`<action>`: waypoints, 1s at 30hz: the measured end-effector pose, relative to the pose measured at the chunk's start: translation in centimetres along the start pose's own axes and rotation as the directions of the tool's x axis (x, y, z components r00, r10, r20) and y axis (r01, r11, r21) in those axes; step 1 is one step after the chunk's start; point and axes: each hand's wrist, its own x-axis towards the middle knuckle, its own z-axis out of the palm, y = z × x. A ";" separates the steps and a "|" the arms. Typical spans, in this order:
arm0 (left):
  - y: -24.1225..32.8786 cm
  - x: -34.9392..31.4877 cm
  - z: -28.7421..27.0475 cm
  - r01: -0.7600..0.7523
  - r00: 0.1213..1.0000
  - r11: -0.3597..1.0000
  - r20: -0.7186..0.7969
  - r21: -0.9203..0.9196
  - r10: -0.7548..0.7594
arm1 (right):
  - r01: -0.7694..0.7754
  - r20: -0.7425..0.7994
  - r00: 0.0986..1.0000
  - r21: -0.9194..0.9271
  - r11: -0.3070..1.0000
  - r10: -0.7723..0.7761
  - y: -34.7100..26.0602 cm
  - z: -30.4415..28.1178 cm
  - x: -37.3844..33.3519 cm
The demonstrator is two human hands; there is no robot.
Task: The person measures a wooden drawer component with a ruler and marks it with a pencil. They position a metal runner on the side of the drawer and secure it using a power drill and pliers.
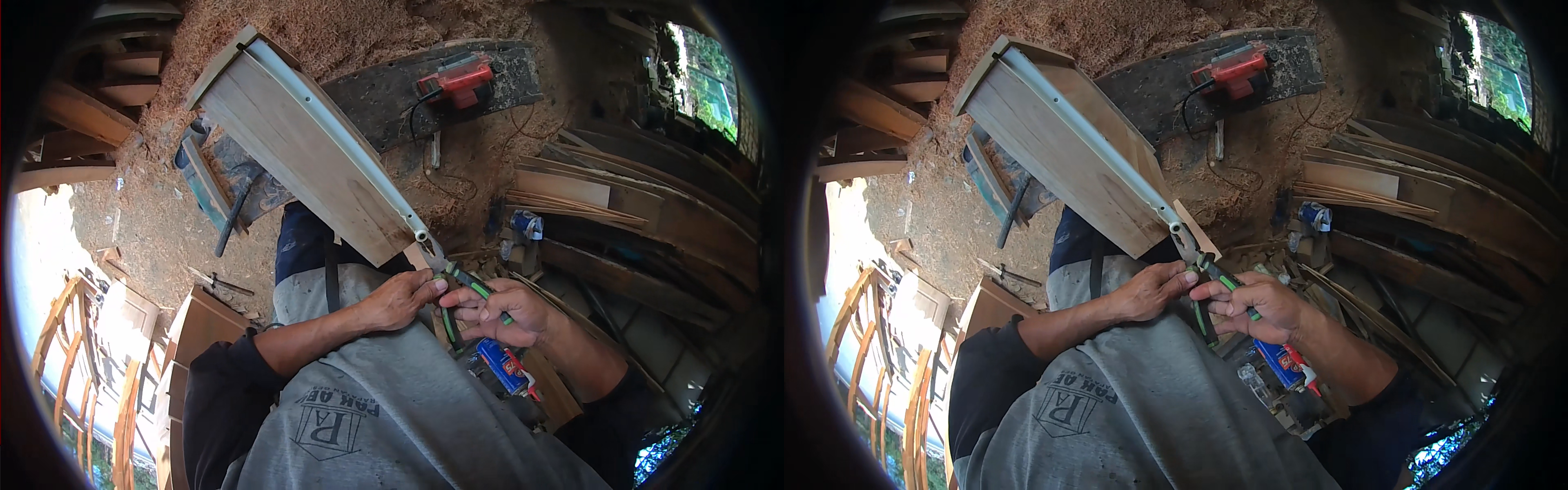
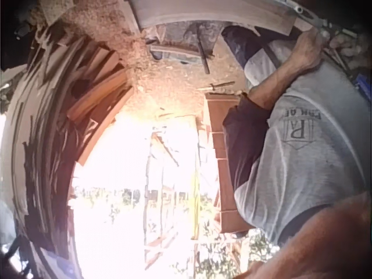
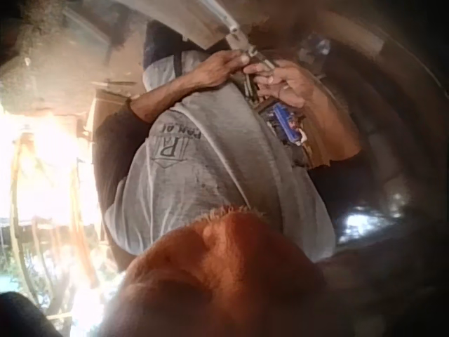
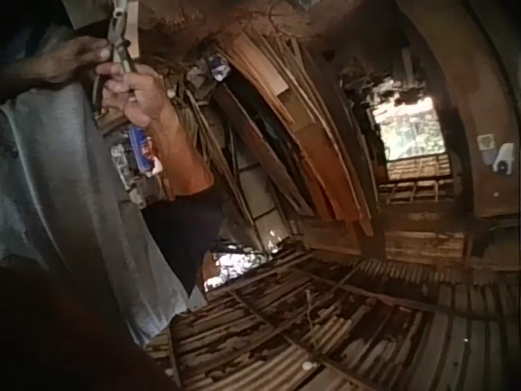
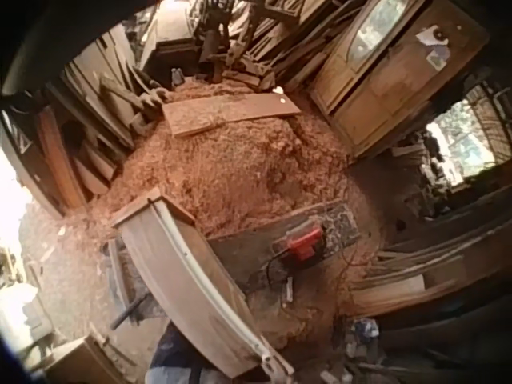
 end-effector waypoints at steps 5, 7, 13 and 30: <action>0.7 0.5 -1.5 0.077 0.992 0.997 0.102 -0.025 -0.074 | -0.015 -0.066 0.998 0.024 1.000 0.016 -1.5 2.0 -0.2; 0.8 0.3 -1.2 0.078 0.994 0.988 0.092 -0.137 -0.066 | -0.032 -0.020 0.999 0.076 0.997 0.034 -1.9 1.6 -0.1; 0.7 0.2 -1.4 0.068 0.995 0.995 0.083 -0.077 -0.062 | -0.127 -0.043 0.991 -0.007 0.992 0.126 -3.6 2.2 -0.2; 8.7 -1.2 -9.2 -0.168 0.972 0.786 -0.033 0.595 0.232 | 0.008 0.083 0.996 0.164 0.987 -0.022 -0.1 2.6 -1.1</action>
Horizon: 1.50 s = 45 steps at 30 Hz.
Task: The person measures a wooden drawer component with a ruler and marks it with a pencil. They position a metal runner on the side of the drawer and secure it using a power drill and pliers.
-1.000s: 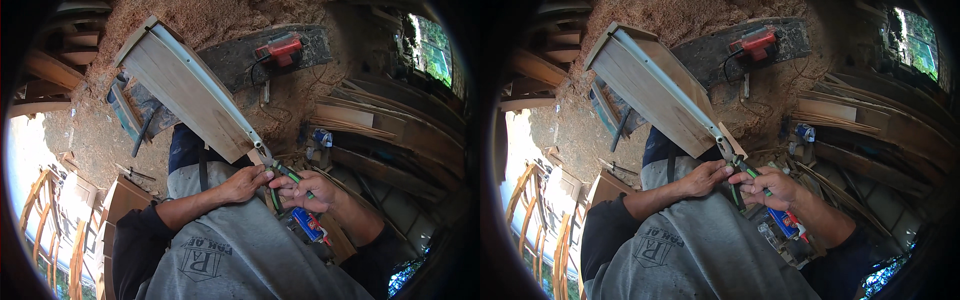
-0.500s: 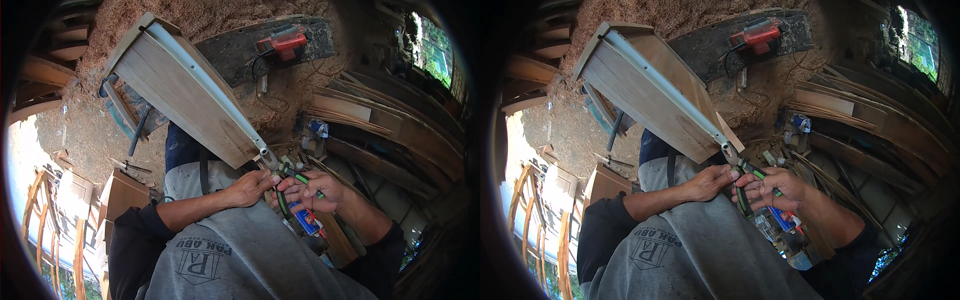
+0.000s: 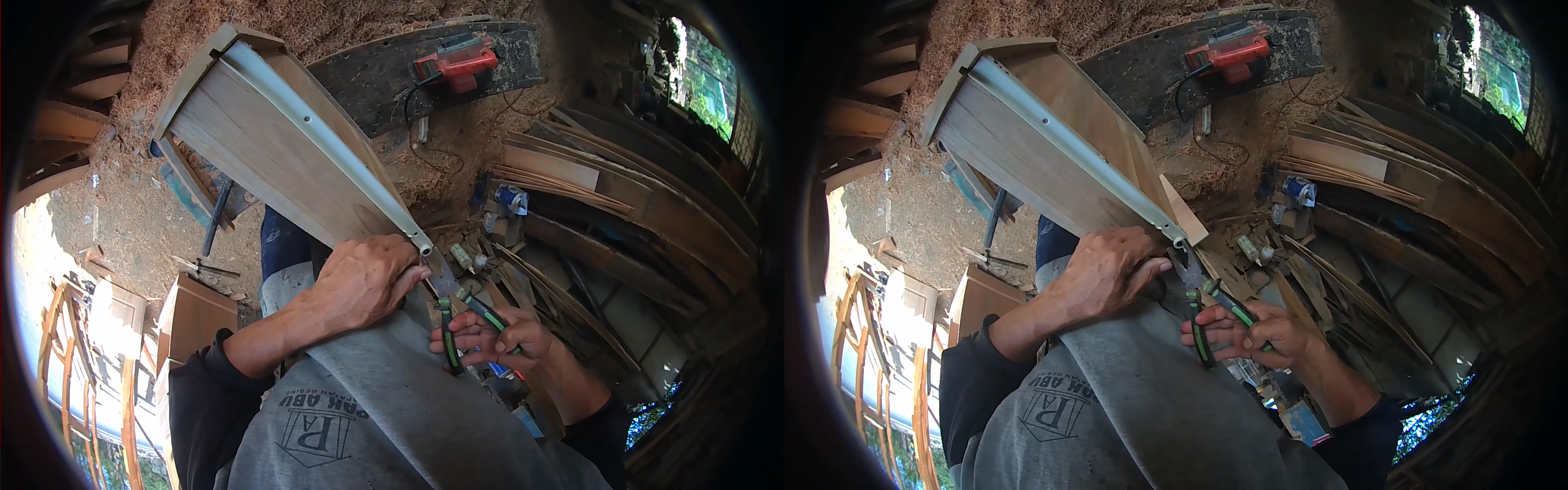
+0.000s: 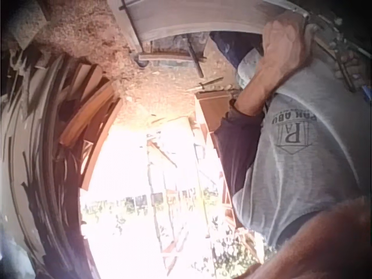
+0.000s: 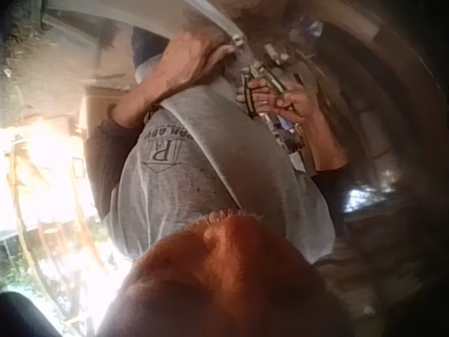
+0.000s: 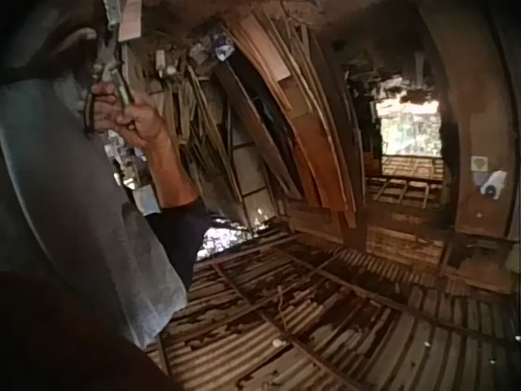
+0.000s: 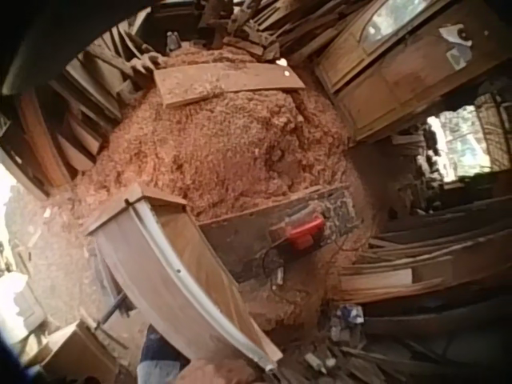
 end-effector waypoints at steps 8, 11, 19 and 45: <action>-1.5 -1.0 6.6 0.105 0.973 0.981 0.220 -0.166 -0.067 | 0.109 -0.074 0.985 -0.413 0.904 -0.153 5.9 -7.4 3.0; -1.5 -1.5 8.5 0.120 0.969 0.968 0.237 -0.221 -0.066 | 0.251 0.046 0.649 -0.955 0.156 -0.760 7.8 -4.9 5.3; -1.6 0.1 13.7 0.415 0.910 0.568 0.328 -0.711 -0.254 | -0.447 0.216 0.027 -0.871 -0.205 -0.976 11.2 -8.3 11.1; -5.5 2.2 20.5 0.071 0.932 0.440 -0.098 -0.895 -0.349 | -0.429 0.690 0.219 -0.566 -0.704 -0.689 3.4 -12.9 9.5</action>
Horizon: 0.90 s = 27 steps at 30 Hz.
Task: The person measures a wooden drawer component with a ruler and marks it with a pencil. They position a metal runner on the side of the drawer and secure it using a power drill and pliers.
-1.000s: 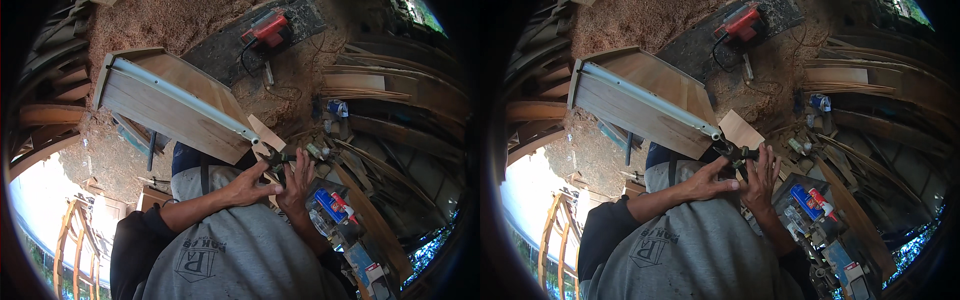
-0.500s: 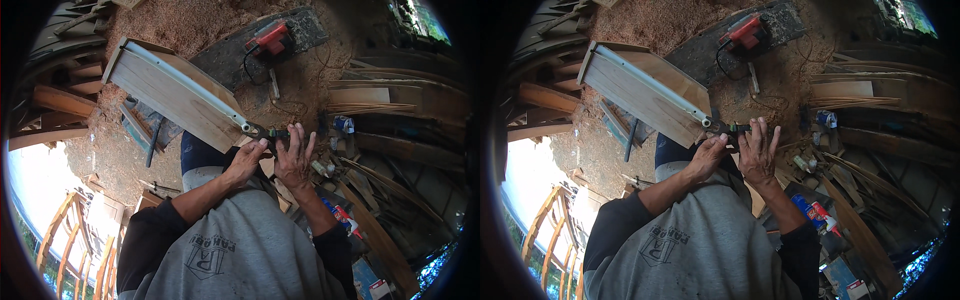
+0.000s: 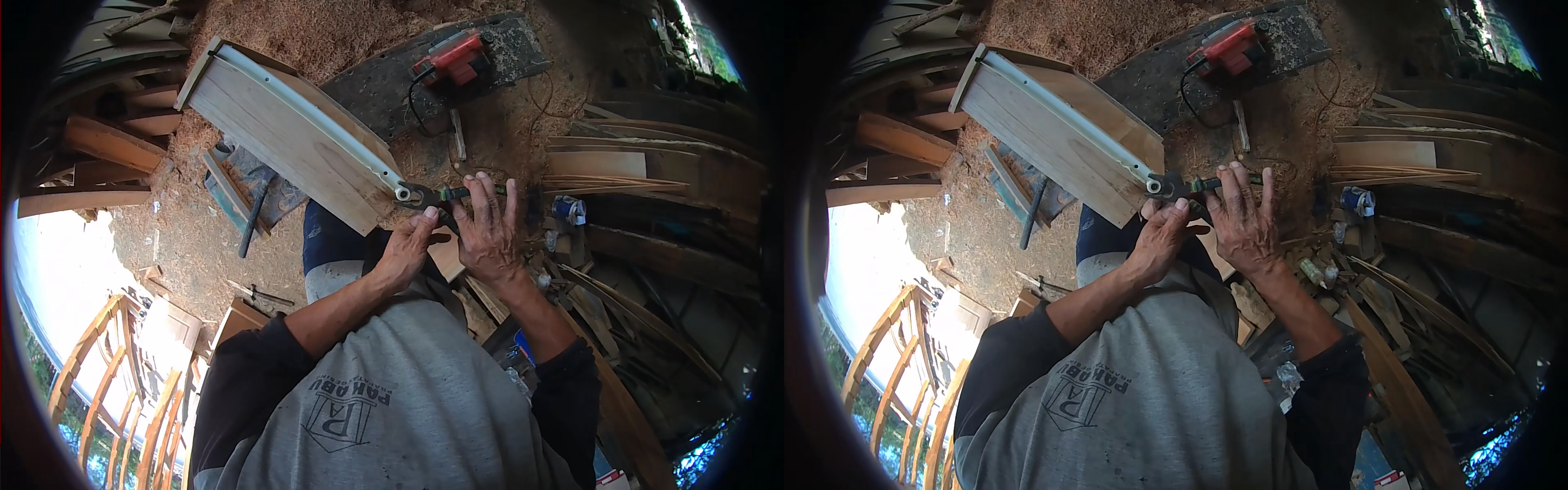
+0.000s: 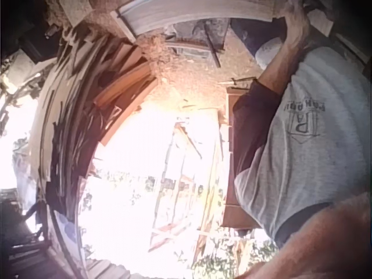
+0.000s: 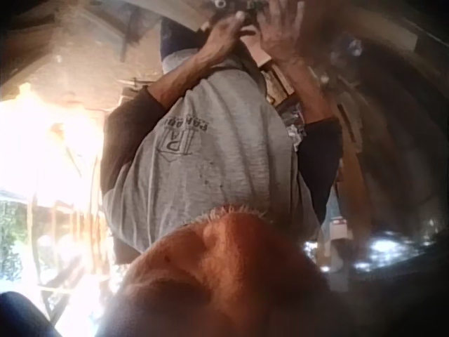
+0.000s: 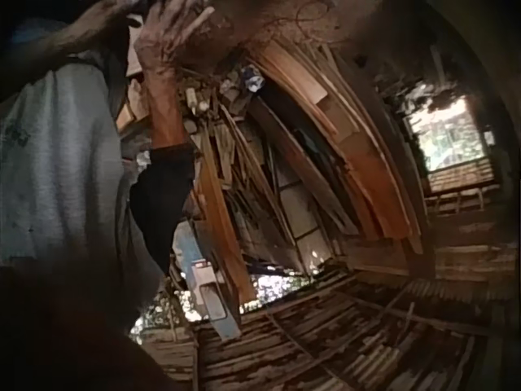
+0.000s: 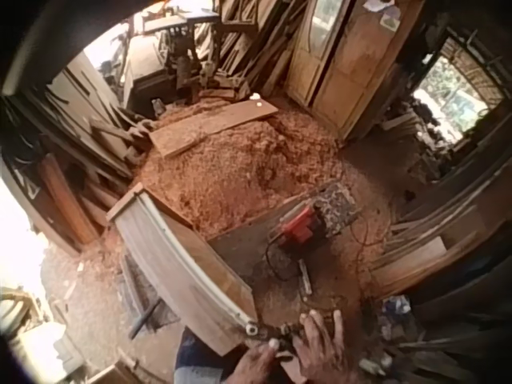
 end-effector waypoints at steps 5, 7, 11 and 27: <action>3.6 -2.2 -0.3 0.077 0.995 0.919 0.024 0.387 -0.094 | 0.037 -0.003 0.999 0.070 0.997 -0.037 0.5 1.2 0.0; 7.3 -4.2 -0.8 -0.013 0.993 0.771 0.102 0.637 -0.068 | 0.031 0.009 0.999 0.068 0.997 -0.032 -0.1 0.8 -0.1; 14.0 -5.7 -4.4 -0.280 0.873 0.065 0.225 0.958 0.432 | -0.026 0.057 0.998 0.012 1.000 0.026 -2.5 0.9 0.0; 18.5 -0.1 -8.5 -0.158 0.693 -0.681 0.572 0.715 0.439 | 0.157 -0.027 0.988 0.089 0.984 -0.155 -0.6 1.4 1.4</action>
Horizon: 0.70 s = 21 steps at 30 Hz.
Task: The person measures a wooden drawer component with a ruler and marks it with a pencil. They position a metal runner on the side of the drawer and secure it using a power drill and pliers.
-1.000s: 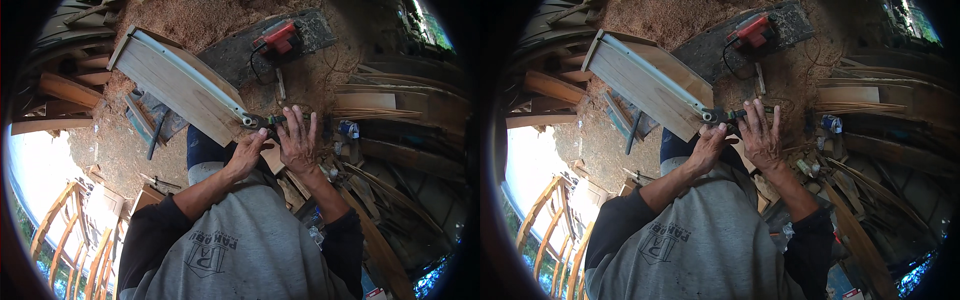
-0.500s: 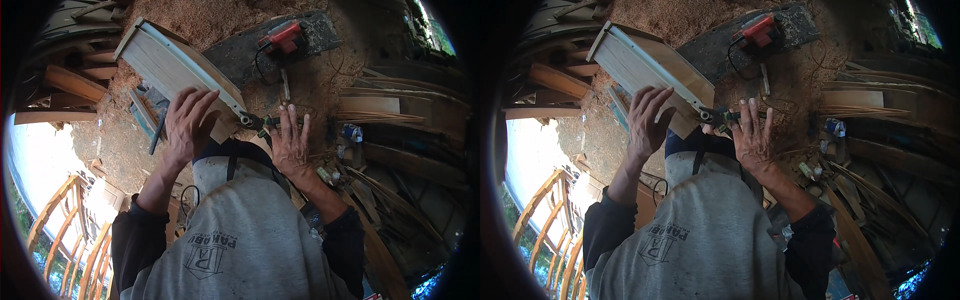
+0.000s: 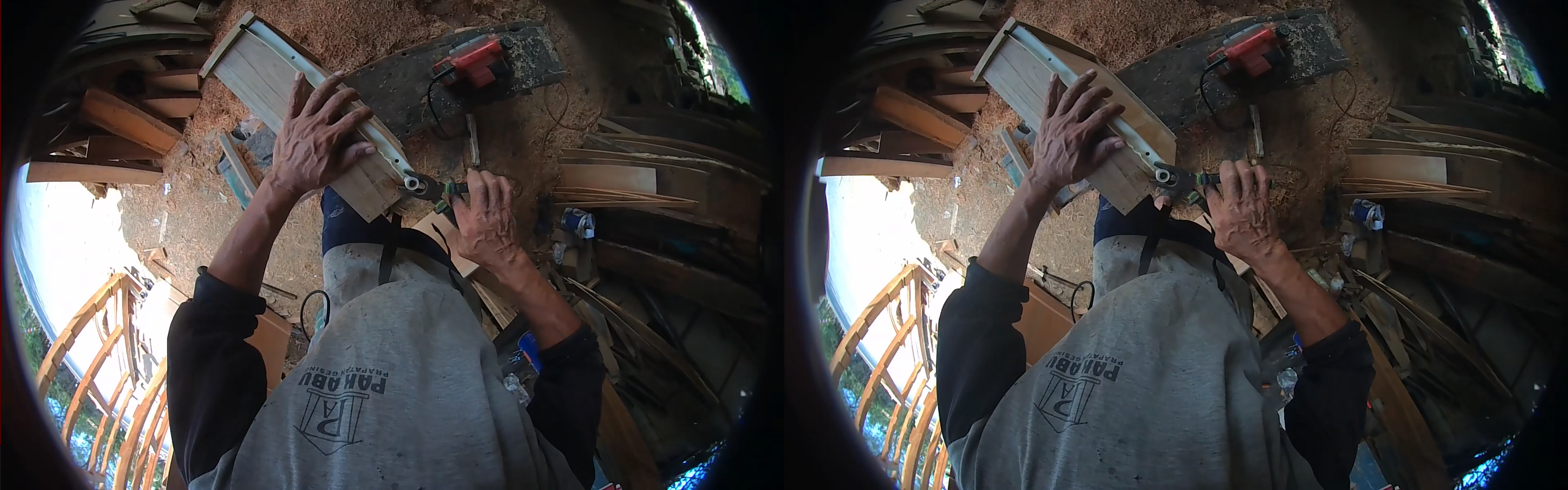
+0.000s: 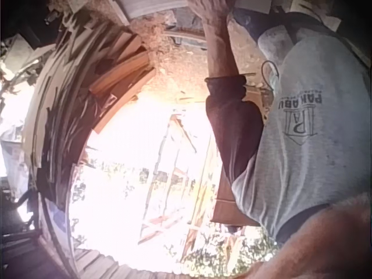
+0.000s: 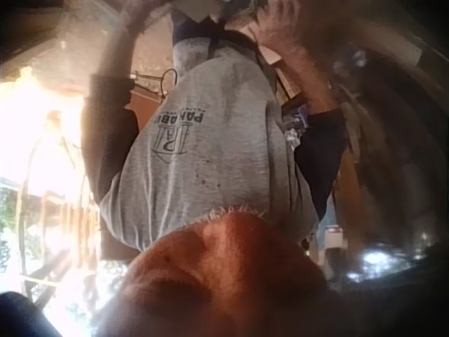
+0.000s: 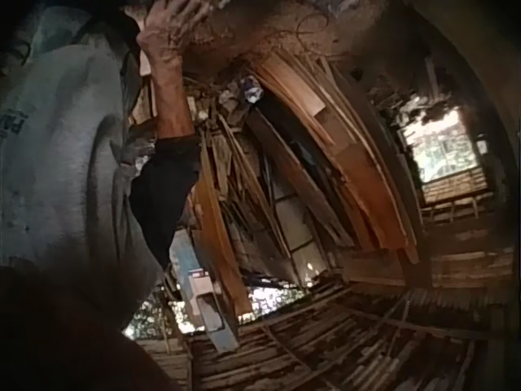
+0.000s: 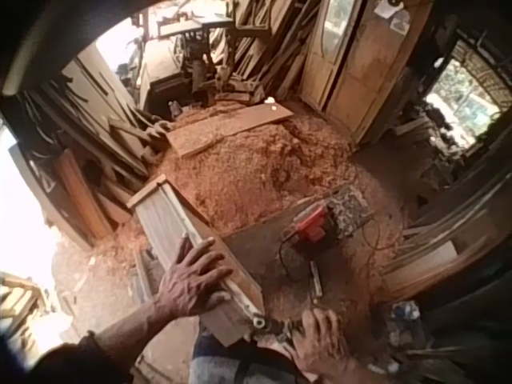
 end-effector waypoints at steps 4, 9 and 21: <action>-0.1 0.1 0.2 0.014 1.000 1.000 0.014 0.003 -0.014 | -0.085 0.040 0.996 0.036 0.996 0.084 -1.7 -0.1 -0.5; -0.1 0.0 0.2 0.016 0.999 1.000 -0.037 -0.013 -0.016 | -0.148 0.044 0.989 0.072 0.986 0.145 -2.6 -0.5 -0.4; 0.2 -0.4 0.5 0.030 0.999 0.999 -0.025 -0.044 -0.031 | -0.251 0.087 0.966 0.102 0.963 0.243 -4.8 0.1 -1.3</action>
